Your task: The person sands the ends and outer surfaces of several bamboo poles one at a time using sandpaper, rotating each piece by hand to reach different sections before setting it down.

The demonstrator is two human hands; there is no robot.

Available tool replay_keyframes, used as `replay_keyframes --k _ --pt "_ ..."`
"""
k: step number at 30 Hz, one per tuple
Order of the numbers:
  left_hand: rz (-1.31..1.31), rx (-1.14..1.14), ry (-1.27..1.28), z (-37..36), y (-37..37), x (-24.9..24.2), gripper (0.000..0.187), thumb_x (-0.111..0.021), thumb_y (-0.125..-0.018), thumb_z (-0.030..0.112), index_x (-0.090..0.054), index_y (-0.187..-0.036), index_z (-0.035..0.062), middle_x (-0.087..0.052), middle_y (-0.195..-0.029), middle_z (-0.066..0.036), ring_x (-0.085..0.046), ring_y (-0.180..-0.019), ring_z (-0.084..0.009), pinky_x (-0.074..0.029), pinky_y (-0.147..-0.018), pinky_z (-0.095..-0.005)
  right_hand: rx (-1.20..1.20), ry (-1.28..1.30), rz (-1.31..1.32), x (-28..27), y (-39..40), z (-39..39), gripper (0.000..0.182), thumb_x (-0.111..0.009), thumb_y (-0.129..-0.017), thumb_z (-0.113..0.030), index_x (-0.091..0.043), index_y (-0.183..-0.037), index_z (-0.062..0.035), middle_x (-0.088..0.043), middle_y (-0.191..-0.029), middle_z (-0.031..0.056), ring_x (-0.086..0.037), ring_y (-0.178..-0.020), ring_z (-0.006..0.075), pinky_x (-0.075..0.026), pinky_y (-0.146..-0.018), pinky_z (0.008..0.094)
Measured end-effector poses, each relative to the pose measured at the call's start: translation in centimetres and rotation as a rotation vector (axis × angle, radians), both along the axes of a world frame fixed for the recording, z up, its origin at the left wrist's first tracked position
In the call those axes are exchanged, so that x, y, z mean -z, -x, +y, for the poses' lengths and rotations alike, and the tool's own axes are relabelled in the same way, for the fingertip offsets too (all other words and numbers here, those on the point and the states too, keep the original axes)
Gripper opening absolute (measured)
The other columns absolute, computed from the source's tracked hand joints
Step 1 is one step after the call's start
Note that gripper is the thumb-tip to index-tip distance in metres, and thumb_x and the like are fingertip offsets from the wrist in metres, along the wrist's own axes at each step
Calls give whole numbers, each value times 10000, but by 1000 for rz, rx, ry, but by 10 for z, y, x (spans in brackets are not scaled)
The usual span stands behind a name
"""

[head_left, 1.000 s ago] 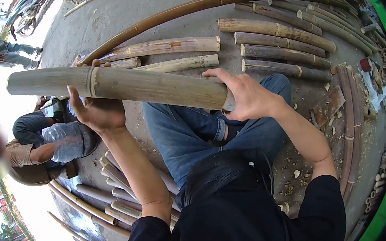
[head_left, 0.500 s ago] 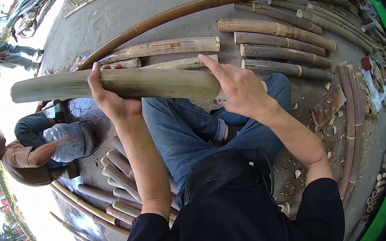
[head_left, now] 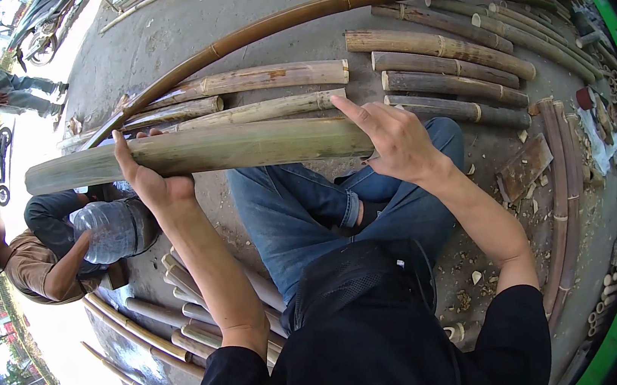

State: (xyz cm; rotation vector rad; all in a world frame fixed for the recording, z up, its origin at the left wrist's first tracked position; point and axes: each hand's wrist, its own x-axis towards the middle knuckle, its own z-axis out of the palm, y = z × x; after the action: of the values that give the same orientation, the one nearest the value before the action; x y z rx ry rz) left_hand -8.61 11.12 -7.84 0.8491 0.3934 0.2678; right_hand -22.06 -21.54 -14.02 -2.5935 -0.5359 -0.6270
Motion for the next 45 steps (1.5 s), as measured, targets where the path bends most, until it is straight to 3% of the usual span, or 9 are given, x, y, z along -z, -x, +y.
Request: replay_keyframes --k 3,5,15,18,23,33,39,43,45 --pt "-52 -2 -59 -5 16 -6 485 -756 -934 472 -555 -1110 67 -565 -977 -44 -630 -913 -196 -579 -839 -388 -1 11 25 2 2 8 923 -678 -735 52 -384 -1591 -122 -607 -831 93 -660 -724 273 -577 -632 408" --pt "-56 -10 -53 -9 22 -6 481 -756 -934 479 -563 -1110 75 -596 -943 -54 -644 -884 -198 -582 -820 -393 1 35 37 5 -1 10 1166 -812 -539 59 -351 -1597 -108 -608 -843 103 -654 -760 298 -563 -678 432" --pt "-59 172 49 -95 77 11 554 -678 -967 518 -556 -1279 76 -631 -1097 -106 -627 -1039 -269 -489 -1025 -469 -119 -201 105 -32 -28 63 1149 -838 -630 -30 -252 -1616 -99 -665 -902 164 -689 -793 361 -579 -727 471" --pt "-594 408 43 -31 47 13 534 -671 -943 401 -505 -1321 62 -591 -1179 -136 -582 -1113 -302 -433 -1097 -513 -160 -223 462 -41 -15 35 1157 -847 -625 -56 -241 -1608 -119 -699 -928 201 -700 -807 414 -575 -768 483" --pt "-778 498 341 59 2 -42 510 -706 -886 272 -475 -1283 53 -536 -1119 -85 -553 -1048 -228 -438 -1065 -423 -216 -267 617 -32 8 4 1159 -816 -604 -16 -233 -1598 -139 -671 -800 215 -684 -808 463 -536 -748 539" --pt "-501 268 119 -71 52 -19 378 -651 -965 290 -510 -1245 80 -577 -1113 -96 -585 -1053 -223 -489 -1020 -429 -72 -187 367 -63 -23 56 1159 -826 -615 -33 -247 -1613 -136 -702 -872 228 -708 -834 442 -561 -749 514" --pt "-340 279 -139 -119 97 -11 643 -666 -976 412 -421 -1458 65 -561 -1322 -113 -576 -1217 -255 -462 -1077 -439 -173 -217 44 -111 -43 88 1052 -814 -657 -23 -280 -1564 -23 -710 -922 211 -730 -817 390 -603 -728 472" --pt "-566 365 -182 -104 89 -44 1031 -514 -939 755 -241 -1601 13 -379 -1597 -187 -399 -1477 -315 -324 -1227 -485 -226 -243 -185 -154 -47 87 807 -810 -684 -45 -456 -1396 89 -710 -833 210 -757 -770 316 -624 -691 421" --pt "-717 447 191 -98 87 -40 1024 -462 -945 776 -312 -1580 -14 -403 -1588 -189 -430 -1456 -327 -347 -1216 -496 -229 -288 -286 -175 -53 88 751 -824 -670 -54 -500 -1333 89 -712 -807 204 -759 -756 304 -627 -683 409"
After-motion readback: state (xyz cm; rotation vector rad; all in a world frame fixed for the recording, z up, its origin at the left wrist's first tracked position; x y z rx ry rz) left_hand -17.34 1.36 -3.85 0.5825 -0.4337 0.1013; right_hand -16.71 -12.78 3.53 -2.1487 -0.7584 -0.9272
